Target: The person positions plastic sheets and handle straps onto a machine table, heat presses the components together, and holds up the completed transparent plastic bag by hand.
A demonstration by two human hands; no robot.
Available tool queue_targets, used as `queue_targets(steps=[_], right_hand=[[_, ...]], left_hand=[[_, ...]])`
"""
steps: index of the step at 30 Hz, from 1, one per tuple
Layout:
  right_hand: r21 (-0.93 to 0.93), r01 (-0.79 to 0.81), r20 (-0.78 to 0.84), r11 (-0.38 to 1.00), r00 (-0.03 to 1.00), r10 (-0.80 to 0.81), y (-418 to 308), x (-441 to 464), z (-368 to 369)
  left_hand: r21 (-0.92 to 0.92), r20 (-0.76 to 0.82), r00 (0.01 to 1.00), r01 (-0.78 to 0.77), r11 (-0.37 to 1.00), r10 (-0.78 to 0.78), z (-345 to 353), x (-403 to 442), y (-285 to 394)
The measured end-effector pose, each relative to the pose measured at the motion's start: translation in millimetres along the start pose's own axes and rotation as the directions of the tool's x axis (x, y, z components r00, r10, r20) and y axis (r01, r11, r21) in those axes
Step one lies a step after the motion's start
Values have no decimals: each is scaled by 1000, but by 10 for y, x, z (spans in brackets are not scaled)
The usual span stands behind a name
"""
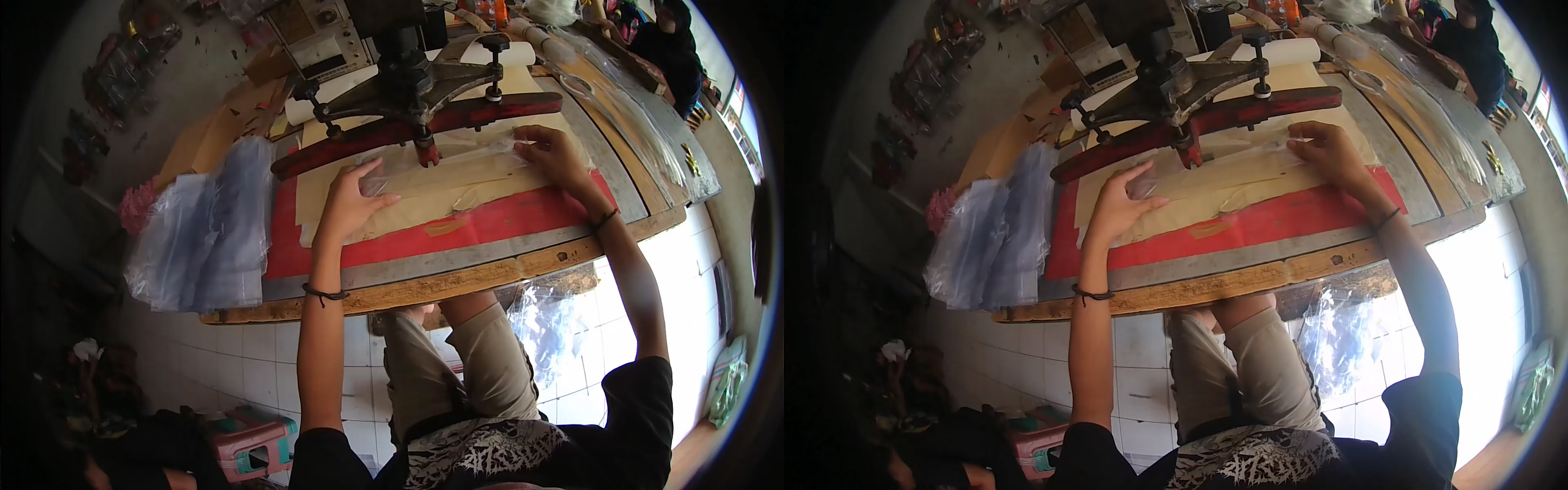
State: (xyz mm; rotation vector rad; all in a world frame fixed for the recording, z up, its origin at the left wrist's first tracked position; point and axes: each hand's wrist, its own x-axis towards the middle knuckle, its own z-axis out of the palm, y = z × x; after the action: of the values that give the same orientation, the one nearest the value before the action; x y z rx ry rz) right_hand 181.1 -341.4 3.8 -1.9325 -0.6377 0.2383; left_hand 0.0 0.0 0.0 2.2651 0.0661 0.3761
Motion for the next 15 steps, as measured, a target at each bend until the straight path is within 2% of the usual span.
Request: queue_targets(steps=[2,5,8,11,15], right_hand=[[17,27,30,999,999,-27,-65,-39,3],[-25,157,126,987,980,-152,-56,-98,-54],[6,183,141,983,973,-182,-3,-95,-38],[-105,142,154,984,980,-125,-53,-88,-49],[-115,111,142,987,985,-94,-169,-145,-18]], left_hand=[[179,-78,995,-51,982,66,4,-23,68],[263,-148,983,-69,962,111,93,-30,87],[340,-170,975,-76,937,140,121,-37,66],[375,-181,969,-93,922,171,112,-56,131],[367,-179,972,-76,927,151,101,-69,164]])
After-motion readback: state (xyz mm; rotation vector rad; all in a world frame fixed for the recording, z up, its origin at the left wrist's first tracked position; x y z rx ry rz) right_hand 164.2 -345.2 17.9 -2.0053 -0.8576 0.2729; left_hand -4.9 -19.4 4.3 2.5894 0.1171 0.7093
